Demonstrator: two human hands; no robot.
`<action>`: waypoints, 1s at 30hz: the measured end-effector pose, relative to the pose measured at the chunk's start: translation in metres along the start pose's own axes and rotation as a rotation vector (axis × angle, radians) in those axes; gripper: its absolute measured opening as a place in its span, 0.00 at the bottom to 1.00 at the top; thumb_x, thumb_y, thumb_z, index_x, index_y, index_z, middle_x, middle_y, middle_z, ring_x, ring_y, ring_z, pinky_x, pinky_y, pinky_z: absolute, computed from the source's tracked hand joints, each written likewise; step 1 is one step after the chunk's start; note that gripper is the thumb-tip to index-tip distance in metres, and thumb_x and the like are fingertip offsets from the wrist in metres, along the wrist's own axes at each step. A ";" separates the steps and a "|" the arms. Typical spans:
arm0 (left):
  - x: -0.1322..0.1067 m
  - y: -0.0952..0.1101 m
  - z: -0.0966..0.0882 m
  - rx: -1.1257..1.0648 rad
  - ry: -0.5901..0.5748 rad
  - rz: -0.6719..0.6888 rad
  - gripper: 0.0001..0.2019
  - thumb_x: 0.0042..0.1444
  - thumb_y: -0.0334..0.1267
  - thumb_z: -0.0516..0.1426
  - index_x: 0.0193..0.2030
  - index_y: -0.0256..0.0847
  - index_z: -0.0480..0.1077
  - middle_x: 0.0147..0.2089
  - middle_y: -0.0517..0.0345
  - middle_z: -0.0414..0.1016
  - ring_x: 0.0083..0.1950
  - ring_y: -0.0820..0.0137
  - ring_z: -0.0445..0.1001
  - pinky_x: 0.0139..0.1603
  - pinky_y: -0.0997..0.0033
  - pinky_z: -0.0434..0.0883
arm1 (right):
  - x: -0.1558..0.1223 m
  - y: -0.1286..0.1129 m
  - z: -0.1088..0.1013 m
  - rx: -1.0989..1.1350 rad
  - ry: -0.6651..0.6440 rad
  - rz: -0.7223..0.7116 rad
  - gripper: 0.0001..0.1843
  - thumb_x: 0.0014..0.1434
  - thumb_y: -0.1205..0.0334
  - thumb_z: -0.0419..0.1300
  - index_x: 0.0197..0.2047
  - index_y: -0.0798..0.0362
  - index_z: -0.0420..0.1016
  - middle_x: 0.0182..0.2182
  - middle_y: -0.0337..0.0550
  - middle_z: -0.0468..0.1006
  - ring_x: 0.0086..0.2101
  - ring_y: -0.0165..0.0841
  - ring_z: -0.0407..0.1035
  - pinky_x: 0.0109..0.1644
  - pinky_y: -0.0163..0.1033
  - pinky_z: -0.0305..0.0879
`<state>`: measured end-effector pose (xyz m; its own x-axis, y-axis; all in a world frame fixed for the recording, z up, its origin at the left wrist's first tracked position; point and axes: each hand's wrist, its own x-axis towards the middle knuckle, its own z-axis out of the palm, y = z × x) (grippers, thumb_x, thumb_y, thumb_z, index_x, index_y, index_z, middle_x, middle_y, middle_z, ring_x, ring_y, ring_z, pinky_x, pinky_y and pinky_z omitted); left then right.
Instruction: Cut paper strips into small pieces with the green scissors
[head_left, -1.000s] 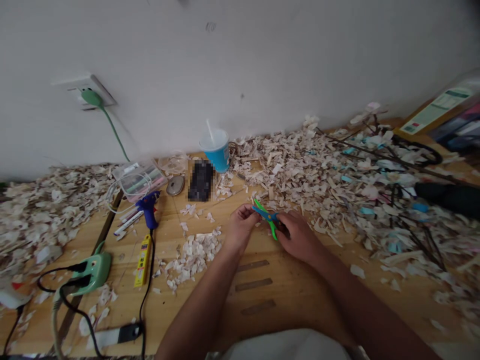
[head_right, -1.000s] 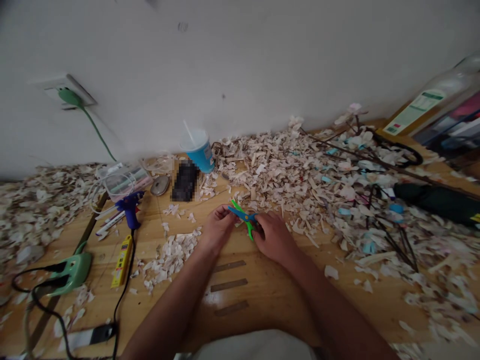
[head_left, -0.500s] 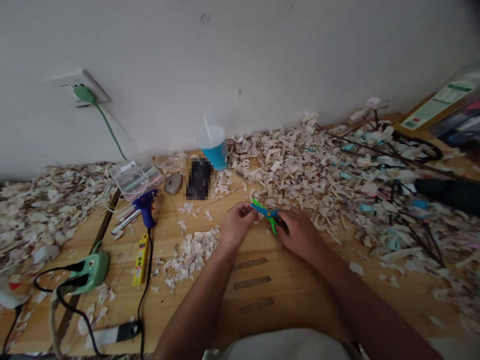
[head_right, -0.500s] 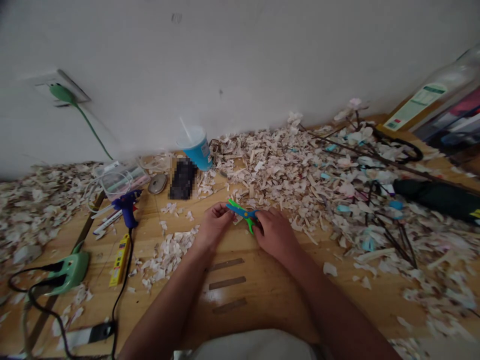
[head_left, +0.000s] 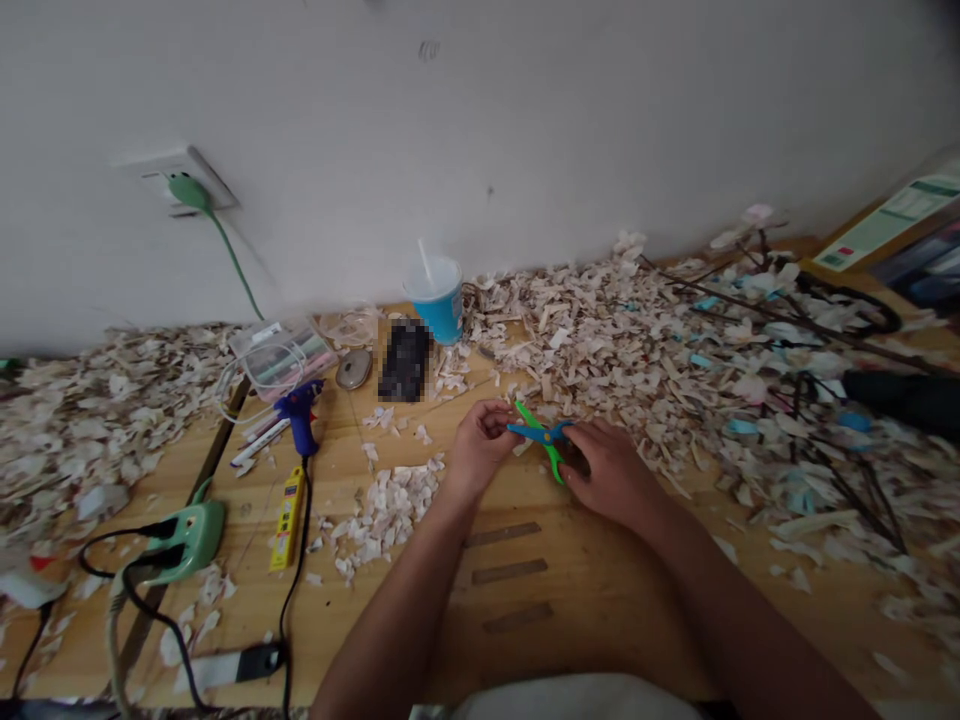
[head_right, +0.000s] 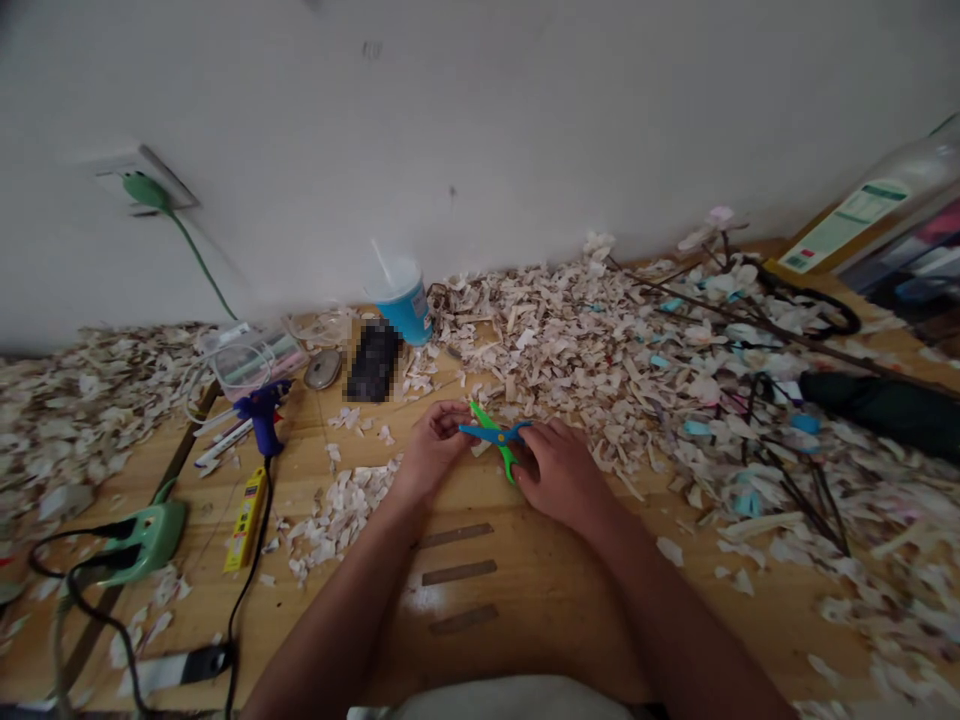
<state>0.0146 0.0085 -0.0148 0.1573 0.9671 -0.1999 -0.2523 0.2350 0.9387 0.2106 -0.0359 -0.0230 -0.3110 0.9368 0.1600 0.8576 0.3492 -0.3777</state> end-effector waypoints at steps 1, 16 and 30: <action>0.000 0.000 0.000 0.004 -0.010 0.011 0.20 0.39 0.33 0.66 0.41 0.39 0.67 0.34 0.60 0.76 0.34 0.73 0.75 0.38 0.71 0.72 | 0.000 0.000 0.000 0.002 -0.002 -0.008 0.09 0.54 0.62 0.59 0.40 0.52 0.70 0.36 0.47 0.76 0.40 0.43 0.66 0.44 0.46 0.60; -0.050 0.068 -0.020 0.923 0.144 0.247 0.06 0.57 0.39 0.56 0.37 0.40 0.72 0.35 0.57 0.75 0.36 0.70 0.73 0.41 0.70 0.69 | -0.003 0.002 -0.019 0.592 0.767 0.250 0.09 0.62 0.60 0.58 0.43 0.47 0.78 0.38 0.42 0.81 0.33 0.34 0.73 0.37 0.40 0.68; -0.108 0.034 -0.064 1.694 0.082 0.218 0.17 0.60 0.43 0.51 0.53 0.48 0.73 0.51 0.49 0.76 0.51 0.57 0.74 0.49 0.57 0.72 | 0.016 0.017 -0.019 1.004 1.178 0.624 0.15 0.63 0.53 0.57 0.48 0.52 0.75 0.37 0.46 0.81 0.39 0.36 0.73 0.42 0.41 0.66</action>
<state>-0.0717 -0.0823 0.0205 0.2004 0.9797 0.0008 0.9664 -0.1978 0.1640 0.2280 -0.0156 -0.0100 0.8122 0.5647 0.1466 -0.0083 0.2625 -0.9649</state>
